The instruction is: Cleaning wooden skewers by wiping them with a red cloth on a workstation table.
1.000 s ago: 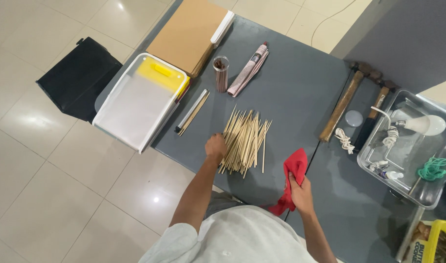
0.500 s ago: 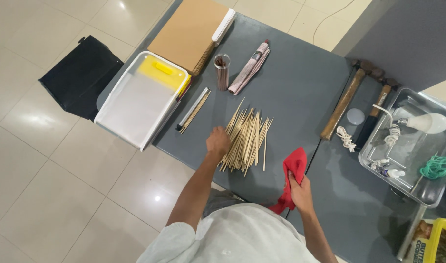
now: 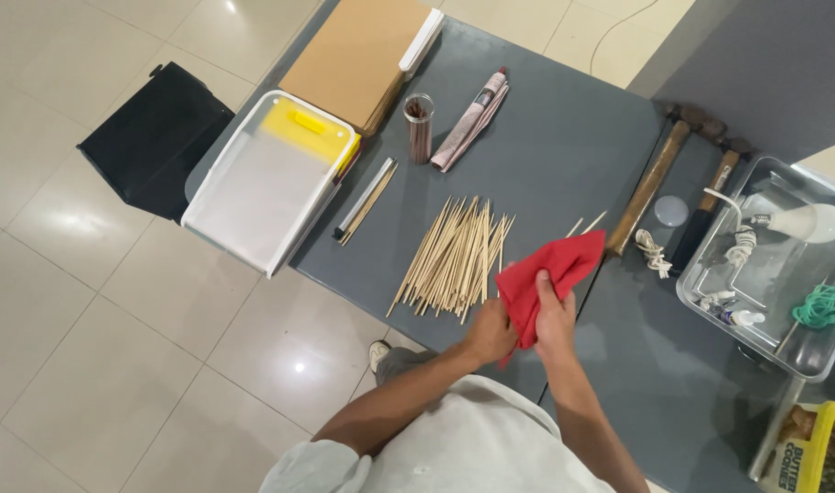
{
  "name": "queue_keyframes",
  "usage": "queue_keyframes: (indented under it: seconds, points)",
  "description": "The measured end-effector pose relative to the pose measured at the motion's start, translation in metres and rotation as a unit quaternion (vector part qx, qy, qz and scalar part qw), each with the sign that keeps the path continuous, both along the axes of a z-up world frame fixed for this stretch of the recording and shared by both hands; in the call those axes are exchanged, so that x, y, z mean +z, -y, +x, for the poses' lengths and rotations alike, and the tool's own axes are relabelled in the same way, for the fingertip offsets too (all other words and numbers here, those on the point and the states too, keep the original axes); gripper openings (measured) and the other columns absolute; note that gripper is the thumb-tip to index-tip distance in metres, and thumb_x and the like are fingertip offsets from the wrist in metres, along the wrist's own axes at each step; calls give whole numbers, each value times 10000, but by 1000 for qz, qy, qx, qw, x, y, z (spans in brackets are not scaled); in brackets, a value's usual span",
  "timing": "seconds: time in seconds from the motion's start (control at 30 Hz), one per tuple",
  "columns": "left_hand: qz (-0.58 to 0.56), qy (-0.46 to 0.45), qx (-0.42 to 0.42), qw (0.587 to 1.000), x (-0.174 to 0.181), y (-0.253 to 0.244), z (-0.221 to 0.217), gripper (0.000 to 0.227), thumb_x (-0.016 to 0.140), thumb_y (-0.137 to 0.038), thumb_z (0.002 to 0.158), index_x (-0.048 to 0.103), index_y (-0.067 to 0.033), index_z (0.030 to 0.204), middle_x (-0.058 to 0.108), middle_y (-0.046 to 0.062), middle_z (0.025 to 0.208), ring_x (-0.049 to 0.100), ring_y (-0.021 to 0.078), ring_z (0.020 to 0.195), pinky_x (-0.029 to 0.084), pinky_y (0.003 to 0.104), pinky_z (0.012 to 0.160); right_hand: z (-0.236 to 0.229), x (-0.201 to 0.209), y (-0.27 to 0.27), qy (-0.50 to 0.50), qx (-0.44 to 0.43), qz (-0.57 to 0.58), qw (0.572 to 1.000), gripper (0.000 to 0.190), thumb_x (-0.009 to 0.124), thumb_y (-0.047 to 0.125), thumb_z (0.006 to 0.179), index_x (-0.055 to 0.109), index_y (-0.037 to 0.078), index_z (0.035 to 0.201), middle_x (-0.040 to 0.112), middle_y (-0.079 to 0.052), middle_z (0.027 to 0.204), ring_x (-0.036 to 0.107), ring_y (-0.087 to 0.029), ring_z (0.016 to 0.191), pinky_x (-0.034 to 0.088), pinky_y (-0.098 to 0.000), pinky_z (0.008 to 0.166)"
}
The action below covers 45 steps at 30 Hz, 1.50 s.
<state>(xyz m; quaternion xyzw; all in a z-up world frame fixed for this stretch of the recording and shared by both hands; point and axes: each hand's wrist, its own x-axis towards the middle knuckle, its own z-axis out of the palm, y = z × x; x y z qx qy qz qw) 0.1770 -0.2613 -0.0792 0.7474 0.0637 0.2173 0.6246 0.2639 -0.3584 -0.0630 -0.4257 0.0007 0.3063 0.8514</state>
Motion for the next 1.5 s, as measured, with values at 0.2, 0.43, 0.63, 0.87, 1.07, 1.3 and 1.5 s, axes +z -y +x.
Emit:
queue_keyframes:
  seconds: [0.2, 0.43, 0.63, 0.87, 1.07, 1.3, 1.5]
  points:
    - [-16, -196, -50, 979, 23, 0, -22, 207, 442, -194, 1038, 565, -38, 1095, 644, 210, 661, 689, 412, 584, 539, 481, 569, 13, 6, 1, 28, -157, -126, 979, 355, 618, 223, 1015, 541, 41, 1311, 670, -60, 1224, 678, -212, 1095, 593, -384, 932]
    - [26, -156, -59, 986, 20, 0, -38, 234, 455, -245, 1088, 590, -54, 1074, 640, 176, 713, 648, 389, 652, 483, 463, 583, 48, 22, 26, 109, -182, -23, 977, 216, 567, 206, 1091, 588, 7, 1171, 689, -146, 998, 686, -292, 903, 602, -447, 821]
    - [-60, -116, -29, 991, -12, 3, -41, 242, 472, -220, 1120, 589, -36, 1015, 547, 104, 699, 537, 197, 621, 458, 348, 593, 47, 18, 50, 90, -176, 10, 980, 248, 568, 189, 1065, 601, -14, 1204, 714, -160, 1113, 701, -299, 1012, 591, -440, 935]
    - [-52, 38, 52, 997, 13, 1, -15, 282, 468, -92, 1056, 562, 6, 1303, 682, 110, 1104, 663, 189, 1036, 515, 347, 892, -22, -74, 17, 174, -16, -179, 968, 218, 582, 91, 1072, 652, -42, 1229, 683, -105, 1132, 639, -171, 1024, 523, -339, 917]
    - [-78, -174, -11, 982, -28, -13, -16, 209, 502, -138, 1045, 677, -31, 1085, 676, 93, 758, 652, 179, 685, 539, 354, 618, -25, 13, -4, 117, -54, -149, 980, 209, 565, 117, 981, 618, 49, 1171, 741, -40, 1050, 706, -124, 946, 566, -292, 861]
    - [-16, -177, -72, 981, -10, -47, -28, 304, 482, -248, 1079, 639, -18, 958, 629, 163, 676, 616, 298, 592, 496, 422, 581, -7, -30, -13, 168, -173, -187, 952, 175, 638, 116, 1052, 624, 32, 1205, 663, 8, 1078, 622, -102, 949, 534, -282, 843]
    - [17, -187, -58, 981, 14, -104, -52, 385, 482, -344, 1078, 623, -8, 950, 651, 238, 739, 671, 424, 699, 518, 502, 633, -13, -3, -69, 157, -214, -165, 950, 188, 628, 123, 1066, 634, 40, 1235, 675, -12, 1103, 629, -110, 968, 541, -293, 858]
